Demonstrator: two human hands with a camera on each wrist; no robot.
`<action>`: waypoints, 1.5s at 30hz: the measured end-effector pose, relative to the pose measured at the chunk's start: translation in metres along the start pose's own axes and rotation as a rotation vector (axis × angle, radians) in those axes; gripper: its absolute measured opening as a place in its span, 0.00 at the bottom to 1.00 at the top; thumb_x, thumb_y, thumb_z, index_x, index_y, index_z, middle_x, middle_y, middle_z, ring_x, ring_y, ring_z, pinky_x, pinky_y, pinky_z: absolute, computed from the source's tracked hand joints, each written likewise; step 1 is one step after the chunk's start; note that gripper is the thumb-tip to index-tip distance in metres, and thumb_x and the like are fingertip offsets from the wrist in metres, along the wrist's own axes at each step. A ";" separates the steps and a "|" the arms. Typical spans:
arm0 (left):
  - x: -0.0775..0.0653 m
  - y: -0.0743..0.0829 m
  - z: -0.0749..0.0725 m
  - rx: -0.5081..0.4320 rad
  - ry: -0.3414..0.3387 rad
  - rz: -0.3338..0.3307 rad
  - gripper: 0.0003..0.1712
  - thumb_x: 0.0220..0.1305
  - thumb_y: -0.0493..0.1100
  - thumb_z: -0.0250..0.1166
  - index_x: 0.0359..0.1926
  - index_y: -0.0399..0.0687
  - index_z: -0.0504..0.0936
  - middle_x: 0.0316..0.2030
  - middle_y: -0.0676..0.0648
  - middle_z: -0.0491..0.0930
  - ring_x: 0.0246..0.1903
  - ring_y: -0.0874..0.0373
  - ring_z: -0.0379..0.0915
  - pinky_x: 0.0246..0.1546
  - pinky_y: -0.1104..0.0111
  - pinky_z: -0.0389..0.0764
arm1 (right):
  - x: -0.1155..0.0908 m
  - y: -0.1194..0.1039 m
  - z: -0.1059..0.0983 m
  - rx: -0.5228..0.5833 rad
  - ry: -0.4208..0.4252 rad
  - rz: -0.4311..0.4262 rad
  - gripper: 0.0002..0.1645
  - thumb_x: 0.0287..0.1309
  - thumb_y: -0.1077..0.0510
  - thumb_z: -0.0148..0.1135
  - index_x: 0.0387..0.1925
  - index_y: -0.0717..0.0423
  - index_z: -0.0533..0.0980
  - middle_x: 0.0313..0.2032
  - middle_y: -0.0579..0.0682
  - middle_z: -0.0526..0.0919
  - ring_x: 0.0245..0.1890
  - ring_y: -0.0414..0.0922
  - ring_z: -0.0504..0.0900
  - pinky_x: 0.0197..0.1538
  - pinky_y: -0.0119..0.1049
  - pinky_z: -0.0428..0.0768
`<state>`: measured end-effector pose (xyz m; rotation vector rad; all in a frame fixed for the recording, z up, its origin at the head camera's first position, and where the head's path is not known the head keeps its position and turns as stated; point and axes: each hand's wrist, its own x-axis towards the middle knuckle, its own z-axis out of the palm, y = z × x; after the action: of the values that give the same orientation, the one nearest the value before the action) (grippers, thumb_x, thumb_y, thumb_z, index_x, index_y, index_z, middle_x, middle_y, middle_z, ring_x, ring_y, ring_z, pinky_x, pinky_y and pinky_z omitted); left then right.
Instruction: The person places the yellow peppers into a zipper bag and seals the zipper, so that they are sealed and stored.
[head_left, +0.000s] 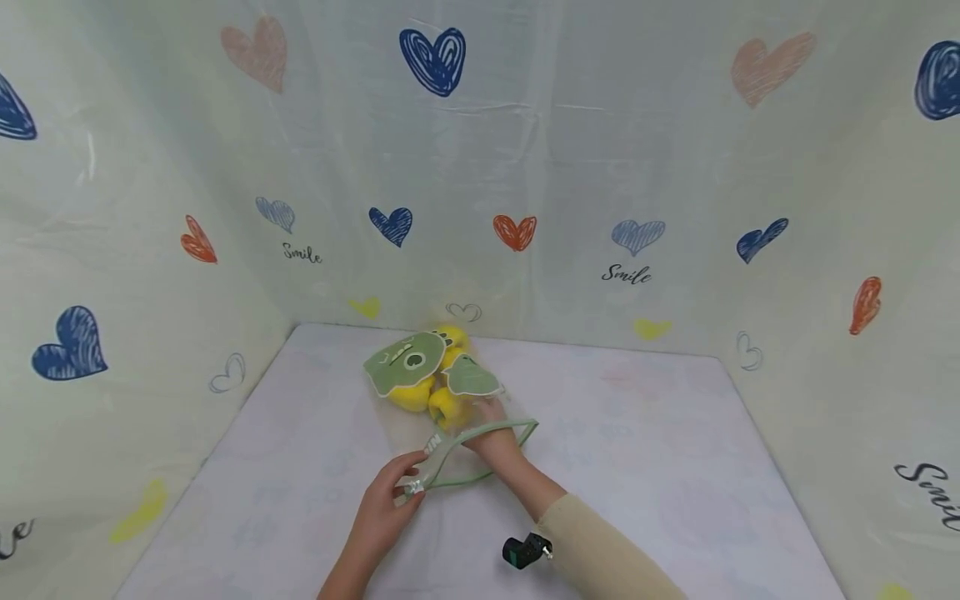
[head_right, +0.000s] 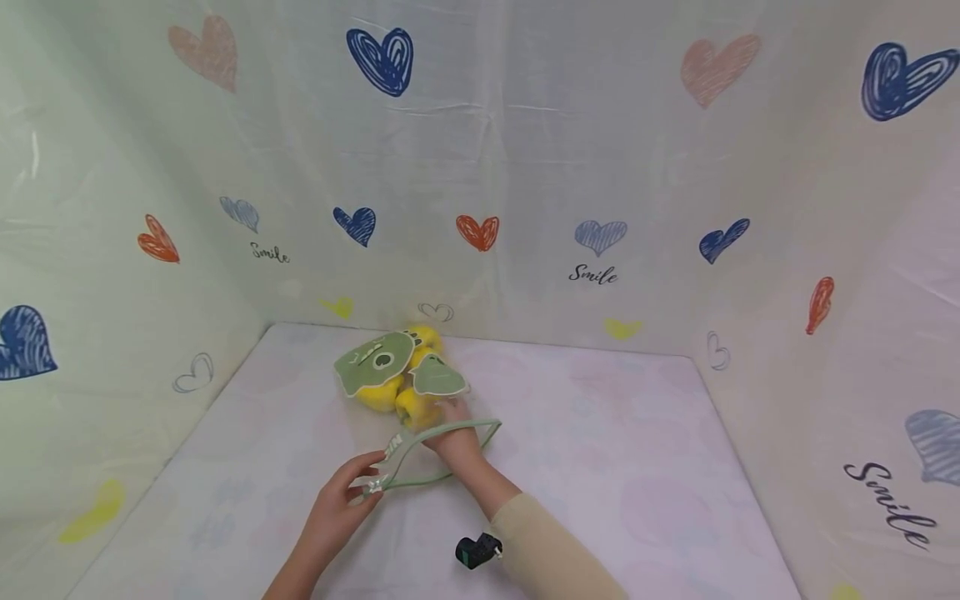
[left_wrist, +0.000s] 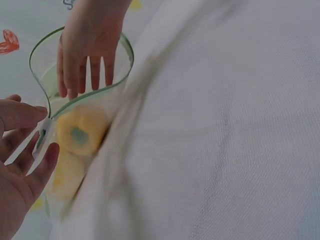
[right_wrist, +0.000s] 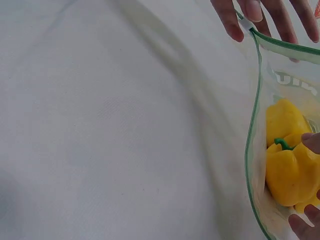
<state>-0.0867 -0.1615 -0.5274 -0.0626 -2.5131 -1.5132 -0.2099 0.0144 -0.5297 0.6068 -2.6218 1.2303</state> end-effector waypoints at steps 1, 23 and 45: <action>0.000 -0.001 -0.001 0.010 0.004 0.012 0.34 0.48 0.22 0.70 0.57 0.47 0.79 0.56 0.45 0.77 0.49 0.50 0.74 0.43 0.62 0.83 | -0.003 0.000 -0.001 0.024 -0.001 -0.011 0.32 0.35 0.65 0.77 0.47 0.65 0.77 0.52 0.63 0.75 0.56 0.59 0.73 0.61 0.50 0.72; 0.000 -0.015 -0.009 0.214 0.048 0.273 0.34 0.39 0.29 0.79 0.51 0.48 0.82 0.52 0.50 0.80 0.51 0.49 0.74 0.48 0.52 0.77 | -0.037 -0.001 -0.025 0.192 -0.186 0.069 0.28 0.48 0.62 0.75 0.53 0.58 0.78 0.54 0.55 0.78 0.58 0.56 0.74 0.57 0.54 0.76; -0.002 -0.021 -0.022 0.321 0.039 0.329 0.27 0.35 0.30 0.80 0.41 0.51 0.85 0.50 0.49 0.82 0.51 0.49 0.75 0.50 0.53 0.77 | -0.074 -0.026 -0.062 0.093 -0.179 -0.241 0.22 0.46 0.60 0.77 0.45 0.53 0.80 0.50 0.44 0.77 0.53 0.43 0.74 0.56 0.38 0.76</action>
<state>-0.0843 -0.1902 -0.5358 -0.3710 -2.5249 -0.9694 -0.1323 0.0687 -0.4966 1.0613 -2.5426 1.2801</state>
